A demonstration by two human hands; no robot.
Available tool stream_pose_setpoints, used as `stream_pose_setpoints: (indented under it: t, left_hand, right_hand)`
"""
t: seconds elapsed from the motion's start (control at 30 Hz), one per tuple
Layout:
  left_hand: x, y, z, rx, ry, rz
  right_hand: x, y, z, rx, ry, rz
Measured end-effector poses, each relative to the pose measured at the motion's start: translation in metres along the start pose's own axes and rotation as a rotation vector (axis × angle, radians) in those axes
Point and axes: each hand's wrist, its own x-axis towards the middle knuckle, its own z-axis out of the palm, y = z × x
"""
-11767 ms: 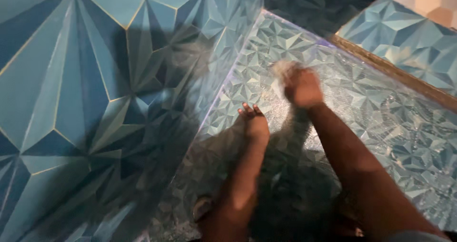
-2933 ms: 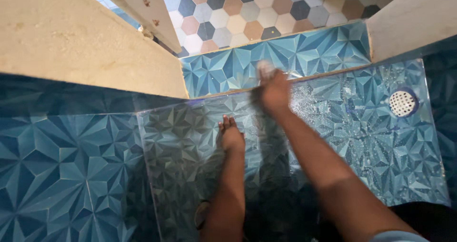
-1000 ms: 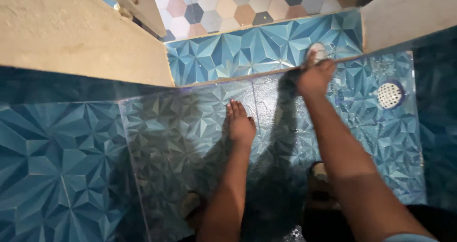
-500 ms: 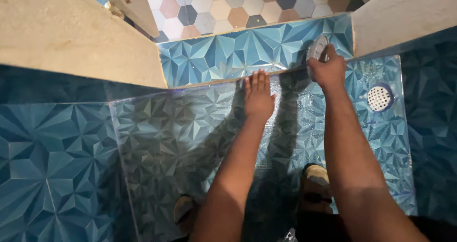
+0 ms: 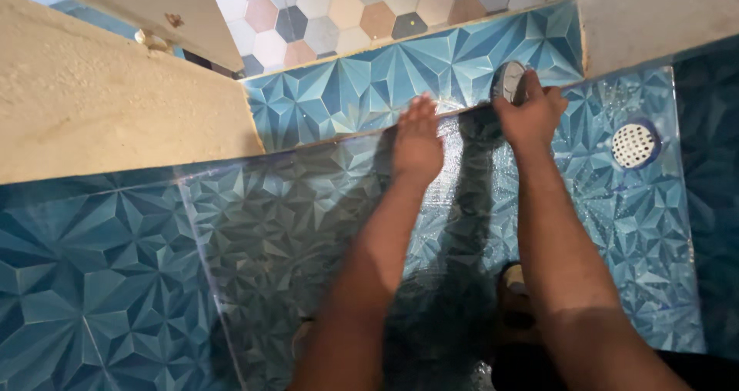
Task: The person wipes the blue and white wall and floor tiles by hand using a white cloth, then turns on a faucet to fill a white cup with water and pours it over the tiles.
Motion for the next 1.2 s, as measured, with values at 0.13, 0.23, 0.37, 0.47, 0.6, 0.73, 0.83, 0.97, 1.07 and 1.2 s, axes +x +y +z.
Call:
stream_pose_setpoints:
  t: [0.13,0.23,0.37,0.47,0.6,0.73,0.83,0.97,1.07,1.2]
  left_hand:
    - [0.029,0.039,0.002,-0.130,0.061,0.021]
    - [0.017,0.020,0.015,-0.104,0.136,-0.037]
    - [-0.022,-0.061,-0.004,-0.041,0.095,-0.189]
    - [-0.037,-0.085,-0.019,0.075,0.125,-0.284]
    - [-0.019,-0.042,-0.015,-0.007,0.058,-0.334]
    - [-0.048,-0.062,-0.013,-0.008,0.111,-0.320]
    - [-0.071,-0.086,-0.017,-0.064,0.157,-0.319]
    - [-0.049,-0.092,-0.028,-0.056,0.103,-0.335]
    - [-0.042,-0.105,-0.038,-0.076,0.092,-0.307]
    - [-0.072,-0.109,-0.035,-0.088,0.083,-0.285]
  right_hand:
    - [0.009,-0.004,0.005,-0.055,0.024,-0.032]
    - [0.017,-0.009,0.009,0.024,-0.030,-0.013]
    - [0.021,-0.023,0.013,0.030,-0.110,0.038]
    - [0.015,-0.031,0.021,0.040,-0.133,-0.039]
    - [-0.001,-0.047,0.034,0.025,-0.104,-0.126]
    - [-0.015,-0.086,0.035,-0.018,-0.187,-0.249]
    - [-0.034,-0.119,0.037,-0.044,-0.199,-0.423]
    - [-0.057,-0.144,0.051,-0.082,-0.183,-0.659]
    - [-0.050,-0.148,0.060,-0.194,-0.151,-0.839]
    - [-0.032,-0.154,0.059,-0.154,-0.082,-0.746]
